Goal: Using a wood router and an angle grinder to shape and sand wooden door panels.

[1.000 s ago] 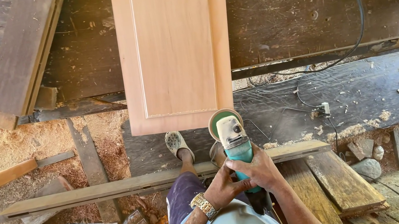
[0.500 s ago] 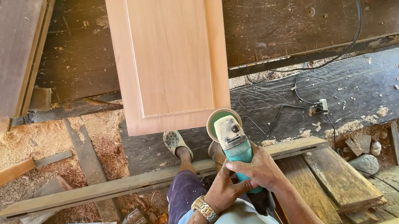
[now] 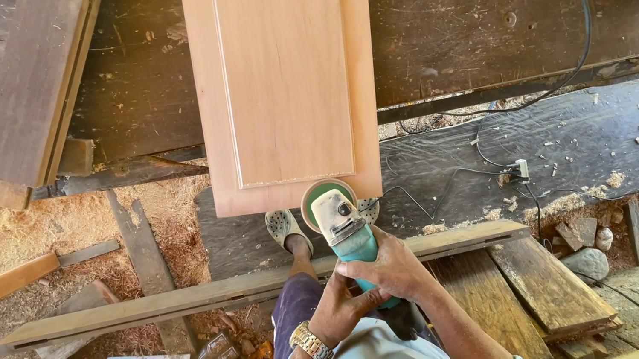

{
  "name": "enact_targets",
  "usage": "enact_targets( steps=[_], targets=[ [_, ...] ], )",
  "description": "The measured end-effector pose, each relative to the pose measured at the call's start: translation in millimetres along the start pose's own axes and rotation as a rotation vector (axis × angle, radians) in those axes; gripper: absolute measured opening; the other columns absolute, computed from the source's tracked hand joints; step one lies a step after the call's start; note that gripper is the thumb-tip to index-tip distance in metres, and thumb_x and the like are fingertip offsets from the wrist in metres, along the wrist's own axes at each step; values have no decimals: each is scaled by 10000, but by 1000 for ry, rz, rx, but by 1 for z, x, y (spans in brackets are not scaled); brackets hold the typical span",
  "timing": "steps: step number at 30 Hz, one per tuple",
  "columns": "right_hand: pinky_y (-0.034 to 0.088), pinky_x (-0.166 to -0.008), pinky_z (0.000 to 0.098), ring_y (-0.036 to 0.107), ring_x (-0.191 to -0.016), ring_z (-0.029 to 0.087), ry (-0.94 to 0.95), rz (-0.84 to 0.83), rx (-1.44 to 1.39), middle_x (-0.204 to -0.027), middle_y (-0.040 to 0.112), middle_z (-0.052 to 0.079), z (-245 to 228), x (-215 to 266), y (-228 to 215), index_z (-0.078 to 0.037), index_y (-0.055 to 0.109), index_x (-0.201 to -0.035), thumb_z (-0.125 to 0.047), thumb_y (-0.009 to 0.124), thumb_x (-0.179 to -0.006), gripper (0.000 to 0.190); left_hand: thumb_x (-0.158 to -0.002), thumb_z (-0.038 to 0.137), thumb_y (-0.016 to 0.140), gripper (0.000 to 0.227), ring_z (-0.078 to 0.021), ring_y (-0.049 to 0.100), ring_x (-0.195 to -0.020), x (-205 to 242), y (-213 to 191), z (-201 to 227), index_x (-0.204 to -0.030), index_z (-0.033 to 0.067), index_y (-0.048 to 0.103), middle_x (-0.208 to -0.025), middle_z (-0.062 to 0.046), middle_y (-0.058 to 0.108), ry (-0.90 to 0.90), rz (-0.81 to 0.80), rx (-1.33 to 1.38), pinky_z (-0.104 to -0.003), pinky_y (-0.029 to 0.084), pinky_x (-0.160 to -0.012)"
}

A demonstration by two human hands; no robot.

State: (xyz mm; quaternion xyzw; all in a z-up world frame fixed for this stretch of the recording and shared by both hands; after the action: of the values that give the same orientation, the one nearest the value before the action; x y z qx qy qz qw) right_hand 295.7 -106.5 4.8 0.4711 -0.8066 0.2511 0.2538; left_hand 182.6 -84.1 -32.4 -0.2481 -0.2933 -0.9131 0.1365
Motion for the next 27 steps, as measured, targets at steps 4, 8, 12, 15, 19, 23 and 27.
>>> enact_targets(
  steps=[4, 8, 12, 15, 19, 23, 27],
  targets=[
    [596, -818, 348, 741, -883, 178, 0, 6, -47, -950, 785, 86, 11, 2, -3, -39, 702, -1119, -332, 796, -716, 507, -867, 151, 812, 735, -162, 627, -1156, -3, 6, 0, -1472, 62, 403, -1282, -86, 631, -14, -22, 26, -346, 572, -964],
    [598, -821, 349, 746, -880, 182, 53, 74, -75, -965, 787, 109, 27, 10, -22, -14, 725, -1099, -323, 808, -703, 509, -877, 159, 809, 751, -150, 607, -1186, -13, 21, -11, -1493, 80, 387, -1315, -73, 610, 11, -78, 34, -347, 564, -985],
    [593, -813, 349, 733, -889, 174, 61, 144, -31, -979, 770, 123, 46, 12, -38, 7, 695, -1104, -305, 827, -708, 521, -885, 165, 813, 743, -155, 605, -1204, -25, 33, -20, -1489, 73, 389, -1326, -81, 612, 2, -122, 26, -349, 563, -1001],
    [603, -782, 353, 721, -872, 183, 90, 151, -180, -987, 755, 128, 57, 16, -42, 16, 689, -1117, -289, 812, -702, 529, -880, 179, 815, 744, -176, 613, -1192, -28, 40, -24, -1485, 70, 396, -1316, -94, 619, -28, -140, 9, -358, 564, -993],
    [606, -766, 364, 716, -865, 195, 95, 166, -245, -983, 749, 129, 58, 19, -45, 29, 690, -1115, -292, 816, -704, 536, -878, 187, 824, 765, -178, 579, -1254, -25, 44, -13, -1496, 73, 388, -1368, -88, 596, 33, -147, -47, -362, 533, -1039],
    [594, -823, 344, 731, -920, 183, 86, 180, -100, -1013, 766, 123, 43, 19, -41, 10, 680, -1151, -306, 814, -700, 566, -877, 200, 823, 777, -177, 576, -1266, -20, 36, -12, -1504, 71, 382, -1384, -92, 590, 28, -130, -33, -366, 530, -1046],
    [594, -826, 356, 730, -927, 187, 76, 143, -62, -1011, 769, 118, 29, 12, -27, 4, 691, -1139, -321, 820, -696, 565, -881, 218, 813, 775, -178, 595, -1247, -11, 23, -7, -1507, 68, 380, -1370, -92, 600, 12, -107, -26, -364, 544, -1028]
  ],
)
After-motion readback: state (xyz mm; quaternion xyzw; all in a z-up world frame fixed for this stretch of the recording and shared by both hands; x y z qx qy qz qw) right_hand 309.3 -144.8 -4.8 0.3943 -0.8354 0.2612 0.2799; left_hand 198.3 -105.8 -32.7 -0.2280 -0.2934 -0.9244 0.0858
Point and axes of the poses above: each hand's wrist, its own x-axis away from the middle knuckle, its own y-axis out of the palm, z = x × y, the point moved 9 cm from there along -x, towards the middle knuckle
